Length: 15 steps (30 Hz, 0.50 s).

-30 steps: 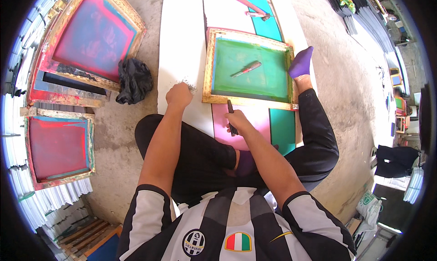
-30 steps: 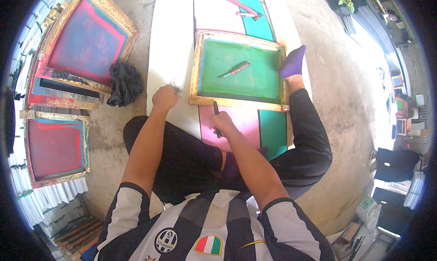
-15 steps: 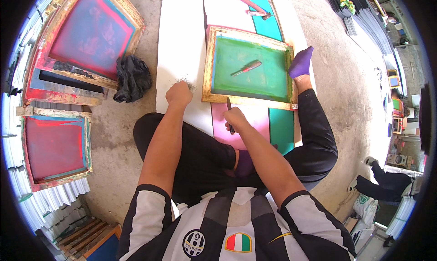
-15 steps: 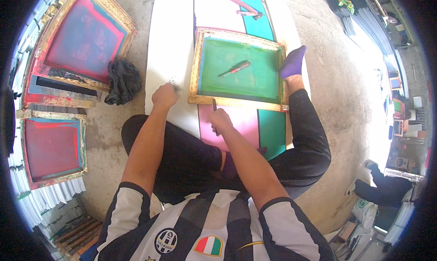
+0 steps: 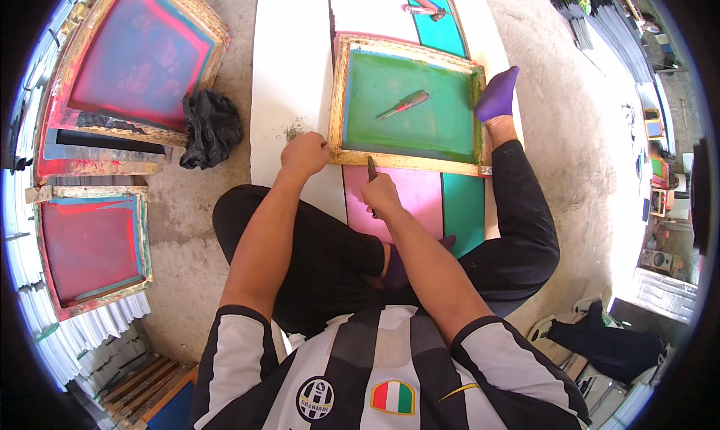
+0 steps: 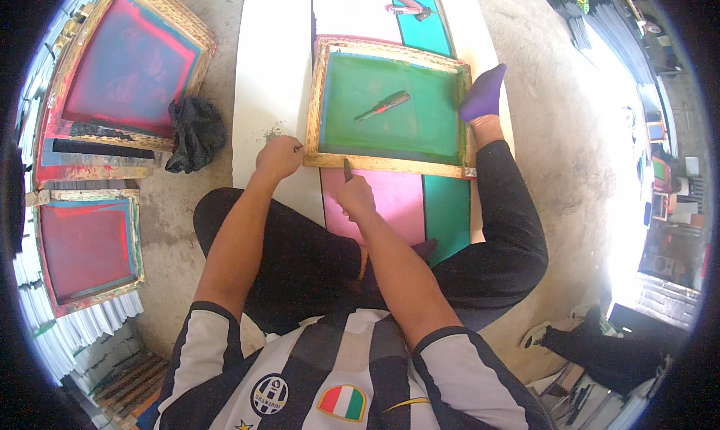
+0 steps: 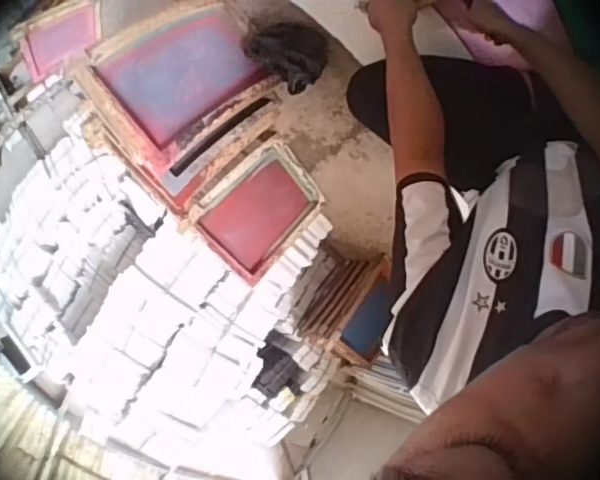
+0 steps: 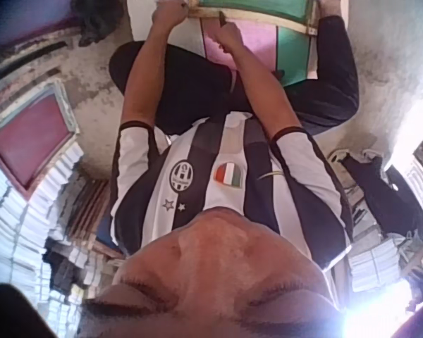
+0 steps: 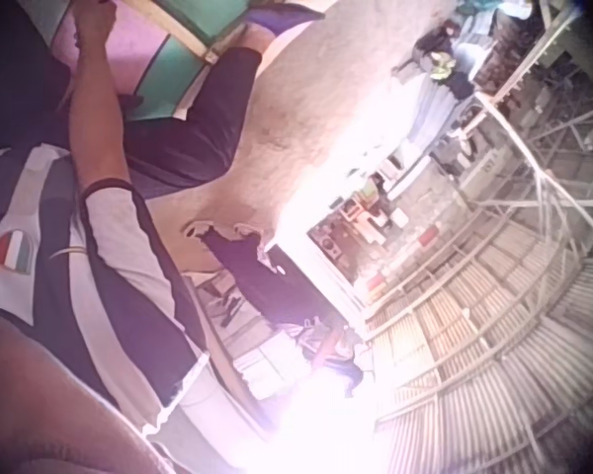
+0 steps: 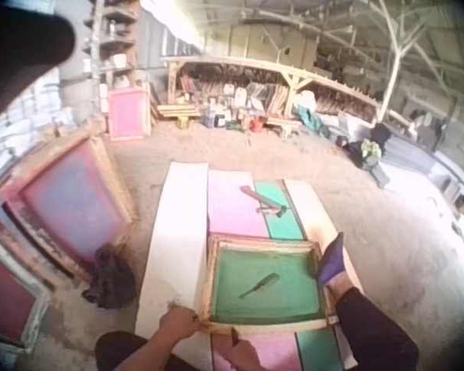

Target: The person scrapes the edges of a screen printing frame using a small metal tool. They work along the wooden frame, removing material from the surface.

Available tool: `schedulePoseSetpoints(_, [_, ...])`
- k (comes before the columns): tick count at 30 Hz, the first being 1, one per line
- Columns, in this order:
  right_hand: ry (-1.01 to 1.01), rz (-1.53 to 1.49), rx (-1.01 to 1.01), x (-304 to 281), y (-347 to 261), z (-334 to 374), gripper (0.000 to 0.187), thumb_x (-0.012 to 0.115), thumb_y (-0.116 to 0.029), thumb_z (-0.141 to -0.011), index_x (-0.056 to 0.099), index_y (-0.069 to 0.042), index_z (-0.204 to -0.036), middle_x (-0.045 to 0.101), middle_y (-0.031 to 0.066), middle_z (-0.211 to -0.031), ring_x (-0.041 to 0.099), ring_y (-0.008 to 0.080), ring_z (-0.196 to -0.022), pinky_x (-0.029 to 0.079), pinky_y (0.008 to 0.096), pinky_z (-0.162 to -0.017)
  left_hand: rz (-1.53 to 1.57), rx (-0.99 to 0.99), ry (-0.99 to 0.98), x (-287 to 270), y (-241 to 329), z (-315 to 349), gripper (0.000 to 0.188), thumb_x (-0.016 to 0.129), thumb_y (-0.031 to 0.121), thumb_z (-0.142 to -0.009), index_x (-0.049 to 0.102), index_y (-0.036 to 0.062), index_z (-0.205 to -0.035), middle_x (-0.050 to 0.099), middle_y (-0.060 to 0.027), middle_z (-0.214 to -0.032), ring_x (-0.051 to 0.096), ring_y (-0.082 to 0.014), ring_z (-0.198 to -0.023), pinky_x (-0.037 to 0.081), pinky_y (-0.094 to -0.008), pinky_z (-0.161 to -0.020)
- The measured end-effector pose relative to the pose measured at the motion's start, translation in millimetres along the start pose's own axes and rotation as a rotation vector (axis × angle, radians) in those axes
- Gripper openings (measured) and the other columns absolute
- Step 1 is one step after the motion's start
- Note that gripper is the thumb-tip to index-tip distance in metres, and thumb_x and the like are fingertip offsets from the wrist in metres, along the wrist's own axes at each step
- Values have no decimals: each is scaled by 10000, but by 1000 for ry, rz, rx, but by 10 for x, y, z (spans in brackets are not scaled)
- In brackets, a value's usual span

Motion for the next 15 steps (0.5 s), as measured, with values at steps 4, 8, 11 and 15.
schedulePoseSetpoints(4, [18,-72,-40,57,124,-99,112,534,-71,-850,595,19,-879,635,148,-690,618,245,-501,455,383,-415,33,3,-1,-17,-27,-11,299,644,339,-919,793,104,-1030,754,-165,-1011,718,-366,-958,564,-487,-839])
schedulePoseSetpoints(8, [-105,-332,-191,201,408,-381,78,582,-69,-849,579,-13,-904,620,124,-675,598,228,-487,466,386,-419,24,6,35,-16,14,18,303,649,344,-916,794,102,-1029,757,-157,-999,720,-359,-948,564,-481,-838])
schedulePoseSetpoints(11, [-261,-491,-233,161,452,-337,65,597,-44,-832,554,-31,-878,591,98,-647,565,211,-463,456,381,-408,79,34,83,-9,-33,37,287,669,328,-903,791,101,-1032,759,-146,-980,720,-358,-938,565,-470,-832])
schedulePoseSetpoints(15, [-334,-380,-282,82,392,-264,87,605,3,-816,576,-4,-898,611,112,-679,603,209,-510,492,360,-445,134,371,42,-44,144,133,260,703,296,-872,789,107,-1029,760,-126,-956,722,-336,-912,571,-448,-803])
Point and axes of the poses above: each hand's wrist, its own z-axis away from the middle knuckle, its own x-axis out of the palm, y = z × x, the point moved 3 cm from there along -z, towards the middle knuckle
